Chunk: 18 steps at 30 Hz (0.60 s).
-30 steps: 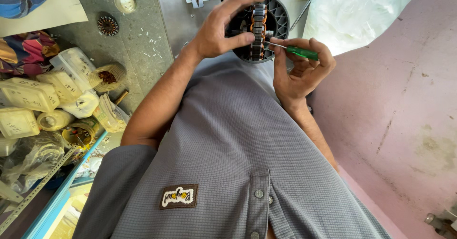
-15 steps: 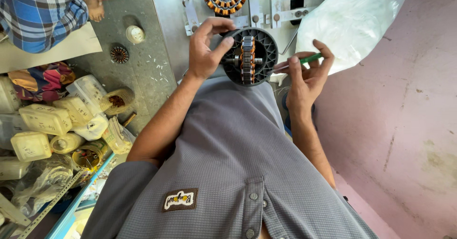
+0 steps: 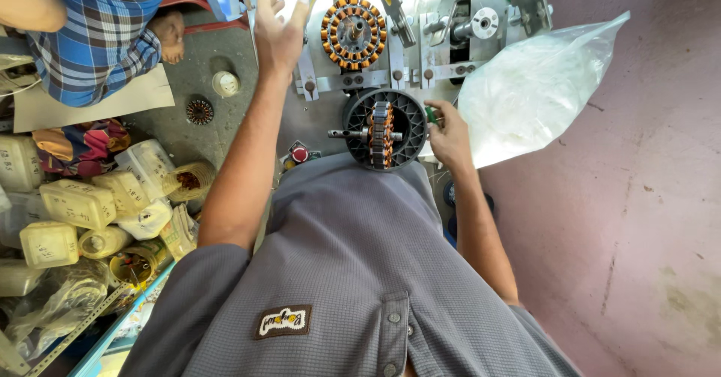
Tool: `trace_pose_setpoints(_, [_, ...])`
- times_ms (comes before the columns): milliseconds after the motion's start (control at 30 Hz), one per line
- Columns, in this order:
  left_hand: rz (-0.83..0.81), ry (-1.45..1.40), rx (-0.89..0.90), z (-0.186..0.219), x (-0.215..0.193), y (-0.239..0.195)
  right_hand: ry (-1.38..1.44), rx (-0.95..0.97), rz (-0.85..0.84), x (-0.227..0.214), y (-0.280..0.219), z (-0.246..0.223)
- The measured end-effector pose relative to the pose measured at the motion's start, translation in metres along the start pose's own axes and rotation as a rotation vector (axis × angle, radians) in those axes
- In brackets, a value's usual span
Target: The person connects and secures wires to a fan motor stator using a small screwdriver and by hand, then fits the stator assembly onto a metal shaft.
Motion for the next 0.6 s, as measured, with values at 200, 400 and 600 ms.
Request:
trace_pose_setpoints(200, [-0.29,-0.598,-0.574,-0.083,0.057,0.074,-0.329,-0.322,0.119,0.027,0.023,0.006])
trace_pose_setpoints(400, [-0.165,-0.578,-0.464,-0.078,0.05,0.092,-0.436,-0.39,0.193,0.026,0.02,-0.01])
trace_pose_setpoints(600, [-0.248,-0.435,-0.285,-0.022,0.069,0.071,-0.255,-0.428,0.237,0.007,0.016,-0.012])
Point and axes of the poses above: each hand's wrist, its own y-axis towards the middle knuckle, its own x-axis out of the palm, z = x × y, the point moved 9 cm from there along y, towards the middle knuckle, and after that the axes turned 10 degrees about -z, right-handed, at the moved point
